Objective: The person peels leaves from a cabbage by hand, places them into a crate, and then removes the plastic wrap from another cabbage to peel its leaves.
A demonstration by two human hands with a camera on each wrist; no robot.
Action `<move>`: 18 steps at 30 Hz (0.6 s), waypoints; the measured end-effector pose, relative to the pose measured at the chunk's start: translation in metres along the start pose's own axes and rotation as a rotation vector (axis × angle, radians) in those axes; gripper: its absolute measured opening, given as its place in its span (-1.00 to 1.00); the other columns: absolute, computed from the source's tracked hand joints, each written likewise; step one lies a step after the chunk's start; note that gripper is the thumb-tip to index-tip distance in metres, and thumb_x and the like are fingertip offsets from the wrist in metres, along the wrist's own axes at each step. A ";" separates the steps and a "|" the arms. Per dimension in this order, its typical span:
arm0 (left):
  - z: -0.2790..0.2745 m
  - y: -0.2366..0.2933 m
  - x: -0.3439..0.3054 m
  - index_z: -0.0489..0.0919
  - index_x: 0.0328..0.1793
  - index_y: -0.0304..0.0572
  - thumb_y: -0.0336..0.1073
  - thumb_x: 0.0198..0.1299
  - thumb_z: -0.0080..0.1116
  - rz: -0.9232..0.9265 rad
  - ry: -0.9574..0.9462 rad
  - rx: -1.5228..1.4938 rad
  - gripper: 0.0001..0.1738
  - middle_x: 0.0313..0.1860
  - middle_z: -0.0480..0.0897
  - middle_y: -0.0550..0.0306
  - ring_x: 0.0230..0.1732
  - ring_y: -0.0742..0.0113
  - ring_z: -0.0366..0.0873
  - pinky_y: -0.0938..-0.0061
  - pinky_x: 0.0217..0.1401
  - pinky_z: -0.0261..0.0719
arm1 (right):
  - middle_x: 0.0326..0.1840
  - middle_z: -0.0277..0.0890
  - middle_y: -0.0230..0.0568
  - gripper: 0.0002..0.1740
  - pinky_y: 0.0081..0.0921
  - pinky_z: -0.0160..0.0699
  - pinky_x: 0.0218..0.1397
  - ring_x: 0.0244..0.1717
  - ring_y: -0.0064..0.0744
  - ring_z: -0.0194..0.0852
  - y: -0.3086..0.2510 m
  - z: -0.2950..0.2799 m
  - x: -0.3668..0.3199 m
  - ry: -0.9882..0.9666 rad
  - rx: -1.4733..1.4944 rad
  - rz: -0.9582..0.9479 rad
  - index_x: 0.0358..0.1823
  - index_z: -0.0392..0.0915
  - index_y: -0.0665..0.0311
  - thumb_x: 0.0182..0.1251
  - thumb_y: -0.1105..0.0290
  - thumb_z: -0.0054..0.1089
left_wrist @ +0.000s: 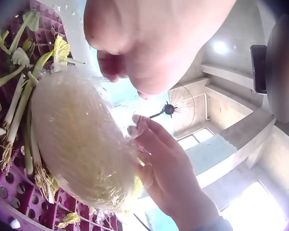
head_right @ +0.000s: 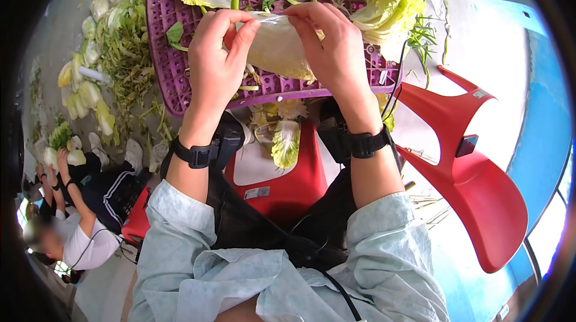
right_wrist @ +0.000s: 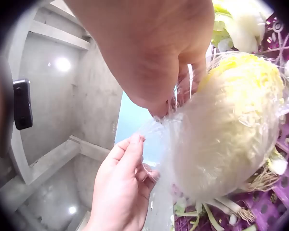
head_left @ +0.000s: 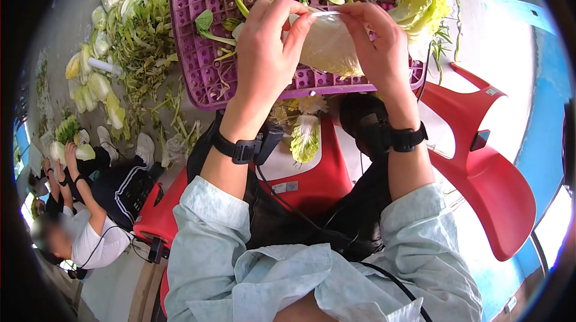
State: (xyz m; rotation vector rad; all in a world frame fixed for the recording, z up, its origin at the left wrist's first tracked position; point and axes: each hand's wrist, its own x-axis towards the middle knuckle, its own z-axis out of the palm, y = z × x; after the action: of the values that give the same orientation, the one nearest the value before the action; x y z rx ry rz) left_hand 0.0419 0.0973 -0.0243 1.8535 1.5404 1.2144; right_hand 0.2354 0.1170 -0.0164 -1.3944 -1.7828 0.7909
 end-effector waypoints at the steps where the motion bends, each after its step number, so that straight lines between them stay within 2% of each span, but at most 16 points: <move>1: 0.000 -0.002 0.001 0.67 -0.07 -0.24 -0.35 0.34 0.39 0.008 -0.007 0.009 -0.85 -0.36 0.54 0.17 -0.39 0.37 0.51 0.45 -0.28 0.49 | -0.16 0.72 -0.10 -0.82 -0.32 0.66 0.00 -0.11 -0.17 0.73 0.001 0.001 0.000 0.031 0.010 0.010 0.00 0.73 0.25 0.44 0.43 0.28; 4: 0.000 -0.010 0.004 0.65 -0.10 -0.25 -0.33 0.36 0.37 0.164 0.079 0.142 -0.84 -0.32 0.62 0.09 -0.32 0.26 0.62 0.40 -0.22 0.56 | -0.18 0.71 -0.09 -0.83 -0.33 0.66 0.02 -0.11 -0.17 0.73 0.002 0.000 0.000 0.018 0.052 0.075 -0.01 0.73 0.25 0.45 0.42 0.27; 7: 0.001 -0.008 0.003 0.62 -0.09 -0.26 -0.29 0.40 0.34 0.036 0.028 0.033 -0.81 -0.27 0.70 0.02 -0.25 0.19 0.69 0.34 -0.16 0.61 | -0.16 0.71 -0.09 -0.80 -0.31 0.66 0.07 -0.10 -0.16 0.72 -0.006 -0.001 0.000 -0.043 0.070 0.067 0.01 0.72 0.28 0.46 0.37 0.29; 10: 0.003 -0.002 0.000 0.59 -0.05 -0.27 -0.26 0.44 0.31 -0.097 -0.027 -0.058 -0.79 -0.25 0.73 0.00 -0.24 0.18 0.71 0.34 -0.14 0.62 | -0.08 0.70 -0.11 -0.66 -0.30 0.65 0.13 -0.03 -0.15 0.71 -0.005 0.000 0.000 -0.056 0.142 0.000 0.08 0.68 0.30 0.34 0.32 0.44; 13: 0.003 -0.001 -0.001 0.58 -0.03 -0.28 -0.26 0.45 0.30 -0.140 -0.011 -0.033 -0.78 -0.27 0.73 0.04 -0.27 0.23 0.70 0.38 -0.15 0.62 | 0.04 0.67 -0.11 -0.46 -0.26 0.64 0.18 0.08 -0.12 0.66 -0.018 -0.009 0.001 -0.124 0.104 -0.196 0.15 0.63 0.28 0.15 0.30 0.59; 14: 0.003 -0.001 -0.001 0.58 -0.03 -0.28 -0.27 0.45 0.30 -0.141 -0.001 -0.048 -0.78 -0.27 0.73 0.05 -0.27 0.25 0.70 0.39 -0.15 0.62 | 0.09 0.63 -0.07 -0.35 -0.22 0.63 0.21 0.17 -0.06 0.60 -0.019 -0.009 0.000 -0.169 0.049 -0.266 0.19 0.60 0.24 0.02 0.34 0.65; 17: 0.003 0.000 -0.001 0.59 -0.05 -0.29 -0.30 0.44 0.32 -0.119 0.027 -0.074 -0.80 -0.27 0.73 0.08 -0.27 0.31 0.68 0.42 -0.15 0.62 | 0.09 0.60 -0.04 -0.38 -0.18 0.63 0.19 0.18 0.00 0.57 -0.015 0.008 -0.011 -0.174 -0.054 -0.151 0.21 0.59 0.20 0.06 0.39 0.60; 18: 0.003 -0.001 -0.001 0.59 -0.05 -0.29 -0.30 0.44 0.32 -0.099 0.034 -0.069 -0.81 -0.27 0.73 0.09 -0.27 0.33 0.67 0.43 -0.15 0.61 | -0.01 0.63 -0.06 -0.52 -0.16 0.63 0.14 0.09 0.04 0.60 -0.012 0.010 -0.011 -0.140 -0.085 -0.145 0.15 0.64 0.18 0.15 0.43 0.50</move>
State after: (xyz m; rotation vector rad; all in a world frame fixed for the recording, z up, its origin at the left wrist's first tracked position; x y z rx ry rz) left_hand 0.0440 0.0972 -0.0264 1.7015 1.5683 1.2434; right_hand 0.2221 0.1032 -0.0142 -1.2728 -2.0223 0.7588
